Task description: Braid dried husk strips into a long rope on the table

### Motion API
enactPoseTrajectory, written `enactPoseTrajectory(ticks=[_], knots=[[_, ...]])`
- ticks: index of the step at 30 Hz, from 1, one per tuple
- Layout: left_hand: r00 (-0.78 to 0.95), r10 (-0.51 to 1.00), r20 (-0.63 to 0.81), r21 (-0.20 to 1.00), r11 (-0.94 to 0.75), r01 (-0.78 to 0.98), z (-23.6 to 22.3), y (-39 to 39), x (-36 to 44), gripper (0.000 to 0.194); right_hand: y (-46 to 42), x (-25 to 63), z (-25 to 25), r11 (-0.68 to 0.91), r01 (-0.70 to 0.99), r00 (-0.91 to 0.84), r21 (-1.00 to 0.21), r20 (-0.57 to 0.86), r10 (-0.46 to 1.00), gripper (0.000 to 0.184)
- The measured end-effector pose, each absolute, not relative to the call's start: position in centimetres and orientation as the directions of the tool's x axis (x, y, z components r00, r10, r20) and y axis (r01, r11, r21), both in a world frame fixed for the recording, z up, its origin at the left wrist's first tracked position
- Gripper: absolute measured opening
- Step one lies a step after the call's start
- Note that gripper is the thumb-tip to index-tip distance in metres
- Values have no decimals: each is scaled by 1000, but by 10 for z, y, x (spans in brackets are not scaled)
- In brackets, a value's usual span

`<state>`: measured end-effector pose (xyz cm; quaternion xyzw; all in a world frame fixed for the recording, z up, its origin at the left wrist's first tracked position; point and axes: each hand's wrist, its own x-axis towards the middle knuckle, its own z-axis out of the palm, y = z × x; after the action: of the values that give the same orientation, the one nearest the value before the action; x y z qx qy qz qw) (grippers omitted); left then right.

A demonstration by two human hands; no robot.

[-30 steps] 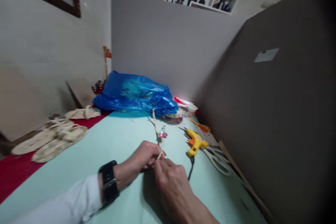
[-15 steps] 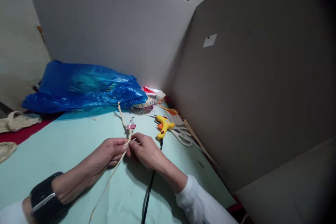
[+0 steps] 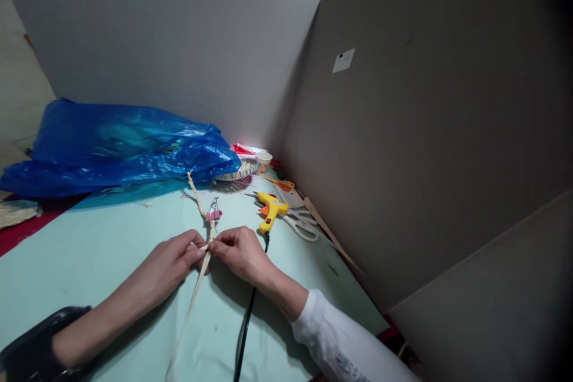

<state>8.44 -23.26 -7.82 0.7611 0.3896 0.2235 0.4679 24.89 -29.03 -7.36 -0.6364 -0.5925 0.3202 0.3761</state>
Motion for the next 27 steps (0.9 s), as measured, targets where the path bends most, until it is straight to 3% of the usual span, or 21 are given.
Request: enactPoseTrajectory(ticks=[3, 7, 10, 17, 21, 24, 27], knots=[[617, 781, 94, 693, -496, 522, -65, -231, 78, 33, -295, 244, -71, 41, 593, 116, -804, 135, 984, 24], [589, 807, 40, 682, -453, 574, -59, -243, 81, 37, -299, 240, -69, 51, 635, 127, -771, 169, 977, 26], [600, 800, 6, 619, -474, 626, -62, -260, 89, 35, -298, 242, -74, 74, 557, 109, -827, 161, 981, 26], [670, 738, -75, 308, -622, 720, -71, -284, 100, 42, -288, 247, -86, 10, 283, 84, -959, 36, 996, 16], [699, 712, -61, 336, -645, 687, -65, -282, 98, 39, -287, 245, -89, -51, 92, 68, -994, -45, 997, 15], [605, 795, 37, 395, -568, 722, -56, -266, 91, 39, -289, 244, -85, -45, 12, 61, -999, -45, 997, 16], [494, 858, 140, 546, -483, 685, -53, -244, 83, 29, -291, 244, -76, -99, -43, 58, -994, -101, 993, 18]])
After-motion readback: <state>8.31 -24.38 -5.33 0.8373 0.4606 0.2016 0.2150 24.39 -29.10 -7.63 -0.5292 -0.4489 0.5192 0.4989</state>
